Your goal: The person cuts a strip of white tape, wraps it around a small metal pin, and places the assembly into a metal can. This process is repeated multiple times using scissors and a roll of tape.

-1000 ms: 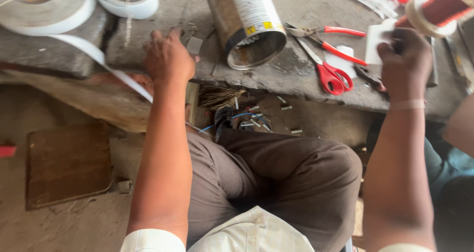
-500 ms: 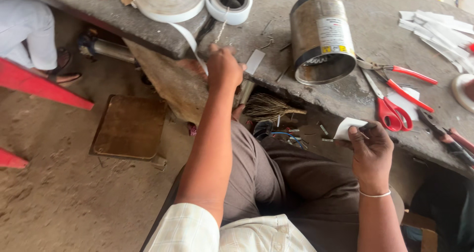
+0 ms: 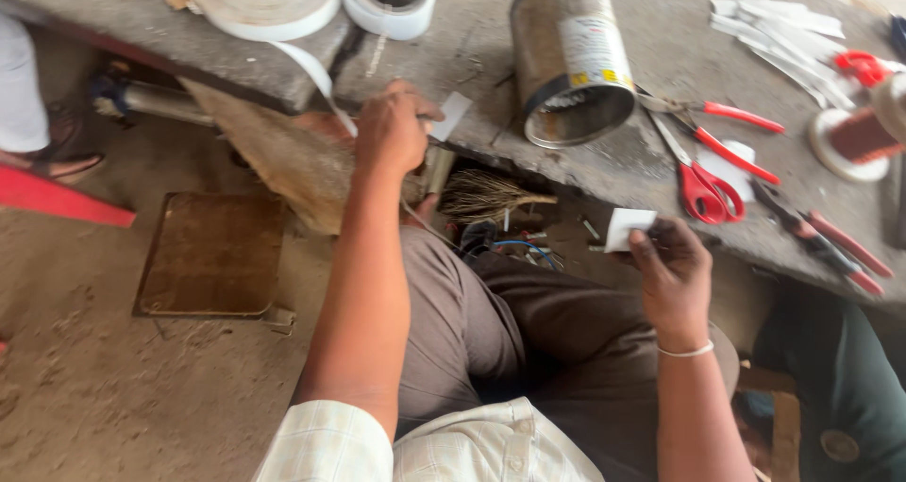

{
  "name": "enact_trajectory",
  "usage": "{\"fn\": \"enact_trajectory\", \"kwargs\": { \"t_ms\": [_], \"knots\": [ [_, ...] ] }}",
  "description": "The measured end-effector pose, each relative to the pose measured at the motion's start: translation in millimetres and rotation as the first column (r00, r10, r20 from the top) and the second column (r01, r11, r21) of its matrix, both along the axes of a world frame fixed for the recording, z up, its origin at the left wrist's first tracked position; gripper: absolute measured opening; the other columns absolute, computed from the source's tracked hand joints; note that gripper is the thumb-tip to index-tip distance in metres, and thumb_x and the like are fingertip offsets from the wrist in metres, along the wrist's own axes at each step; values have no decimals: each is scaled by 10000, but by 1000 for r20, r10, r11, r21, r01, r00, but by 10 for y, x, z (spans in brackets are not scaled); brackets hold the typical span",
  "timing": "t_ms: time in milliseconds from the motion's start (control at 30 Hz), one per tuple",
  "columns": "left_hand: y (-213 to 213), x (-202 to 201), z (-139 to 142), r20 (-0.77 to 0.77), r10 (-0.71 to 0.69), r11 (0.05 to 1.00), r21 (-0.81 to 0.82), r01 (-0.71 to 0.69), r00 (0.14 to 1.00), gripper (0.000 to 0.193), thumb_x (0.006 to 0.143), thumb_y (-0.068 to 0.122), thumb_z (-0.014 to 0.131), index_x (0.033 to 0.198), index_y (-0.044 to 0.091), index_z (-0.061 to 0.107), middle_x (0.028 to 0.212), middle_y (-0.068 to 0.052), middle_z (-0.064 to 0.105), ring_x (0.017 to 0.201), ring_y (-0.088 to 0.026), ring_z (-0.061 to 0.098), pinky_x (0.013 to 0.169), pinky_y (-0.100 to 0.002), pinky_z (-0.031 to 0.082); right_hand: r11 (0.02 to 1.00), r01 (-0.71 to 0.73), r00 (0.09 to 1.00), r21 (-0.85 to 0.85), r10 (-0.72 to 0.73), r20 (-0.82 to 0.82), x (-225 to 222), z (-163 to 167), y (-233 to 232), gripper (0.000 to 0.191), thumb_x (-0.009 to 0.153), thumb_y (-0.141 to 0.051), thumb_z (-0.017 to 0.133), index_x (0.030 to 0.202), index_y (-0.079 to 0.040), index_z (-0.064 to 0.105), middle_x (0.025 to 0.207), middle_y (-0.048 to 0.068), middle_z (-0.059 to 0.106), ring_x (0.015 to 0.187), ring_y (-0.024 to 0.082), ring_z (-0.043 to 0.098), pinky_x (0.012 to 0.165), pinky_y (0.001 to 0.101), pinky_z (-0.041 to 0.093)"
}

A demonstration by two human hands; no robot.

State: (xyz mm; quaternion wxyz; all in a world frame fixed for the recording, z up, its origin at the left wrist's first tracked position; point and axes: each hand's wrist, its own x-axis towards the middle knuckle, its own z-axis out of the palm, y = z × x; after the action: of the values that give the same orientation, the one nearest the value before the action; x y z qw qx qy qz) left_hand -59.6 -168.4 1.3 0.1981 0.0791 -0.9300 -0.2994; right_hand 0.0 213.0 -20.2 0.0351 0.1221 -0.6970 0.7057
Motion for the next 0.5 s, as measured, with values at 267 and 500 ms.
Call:
{"fn": "enact_trajectory", "kwargs": {
  "t_ms": [267,500],
  "knots": [
    [163,41,114,-3,-45,999,-21,45,999,126,835,67,764,905,149,829,1157,-44,749,1093,-326,624,976,-425,467,995,-14,995,-102,24,100,-100,-119,48,158,1015,-81,669,1124,30,641,1012,57,705,905,130,694,815,331,636],
    [266,36,97,-11,-92,996,-8,92,996,198,780,37,785,931,159,823,1224,-68,702,1174,-319,595,1006,-415,449,999,-27,993,-40,31,116,-166,-189,96,171,1008,-86,660,1134,29,649,1032,61,711,915,124,692,808,318,628]
  ]
}}
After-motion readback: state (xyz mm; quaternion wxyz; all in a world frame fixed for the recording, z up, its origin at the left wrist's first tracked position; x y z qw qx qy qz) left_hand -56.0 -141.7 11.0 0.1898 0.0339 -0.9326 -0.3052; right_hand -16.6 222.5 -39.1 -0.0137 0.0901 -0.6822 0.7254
